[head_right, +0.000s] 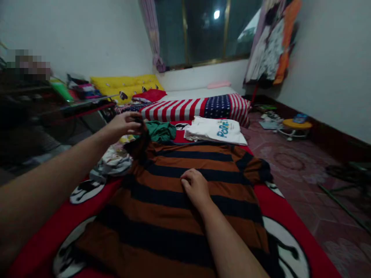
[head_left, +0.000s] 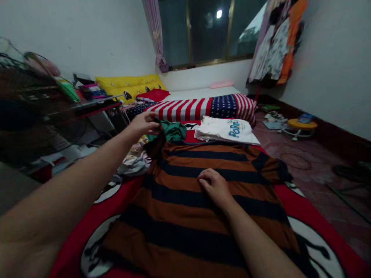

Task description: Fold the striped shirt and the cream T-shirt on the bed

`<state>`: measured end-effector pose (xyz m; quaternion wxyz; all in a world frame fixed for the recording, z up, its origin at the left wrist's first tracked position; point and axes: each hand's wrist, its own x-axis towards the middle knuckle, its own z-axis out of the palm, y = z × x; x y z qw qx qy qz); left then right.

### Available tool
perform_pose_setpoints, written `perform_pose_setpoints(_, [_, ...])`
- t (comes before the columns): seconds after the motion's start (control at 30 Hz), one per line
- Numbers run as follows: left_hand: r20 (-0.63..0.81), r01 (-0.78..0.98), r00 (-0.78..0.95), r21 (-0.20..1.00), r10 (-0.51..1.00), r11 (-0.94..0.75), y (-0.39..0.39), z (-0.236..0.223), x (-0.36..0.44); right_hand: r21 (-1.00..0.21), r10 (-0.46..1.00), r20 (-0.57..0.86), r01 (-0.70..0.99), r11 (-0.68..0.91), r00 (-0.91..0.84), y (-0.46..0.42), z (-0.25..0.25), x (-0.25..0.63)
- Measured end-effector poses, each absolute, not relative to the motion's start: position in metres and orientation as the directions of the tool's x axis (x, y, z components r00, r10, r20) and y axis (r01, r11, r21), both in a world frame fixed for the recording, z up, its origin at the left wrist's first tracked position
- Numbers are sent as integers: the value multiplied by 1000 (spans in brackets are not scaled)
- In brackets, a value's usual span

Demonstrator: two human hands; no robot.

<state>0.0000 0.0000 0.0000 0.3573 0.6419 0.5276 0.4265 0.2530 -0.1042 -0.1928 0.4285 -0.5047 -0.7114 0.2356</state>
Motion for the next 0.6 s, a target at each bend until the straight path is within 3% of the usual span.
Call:
perform_pose_setpoints(0.1, [264, 254, 408, 887, 874, -386, -35, -7, 36, -825, 931, 364, 458, 332, -20, -101, -196, 255])
perform_pose_setpoints(0.2, [180, 346, 551, 839, 815, -420, -69, -27, 33, -864, 931, 362, 393, 316, 47, -99, -198, 258])
perform_pose_setpoints(0.4, [-56, 792, 299, 572, 953, -215, -136, -86, -52, -872, 933, 355, 380, 308, 59, -100, -197, 258])
perform_pose_setpoints(0.5, [-274, 862, 258, 498, 926, -93, -169, -103, -78, -840, 927, 374, 434, 326, 30, -101, -198, 257])
perform_pose_setpoints(0.6, [-348, 889, 271, 448, 898, -94, -193, -112, -90, -769, 922, 387, 545, 334, -20, -100, -198, 256])
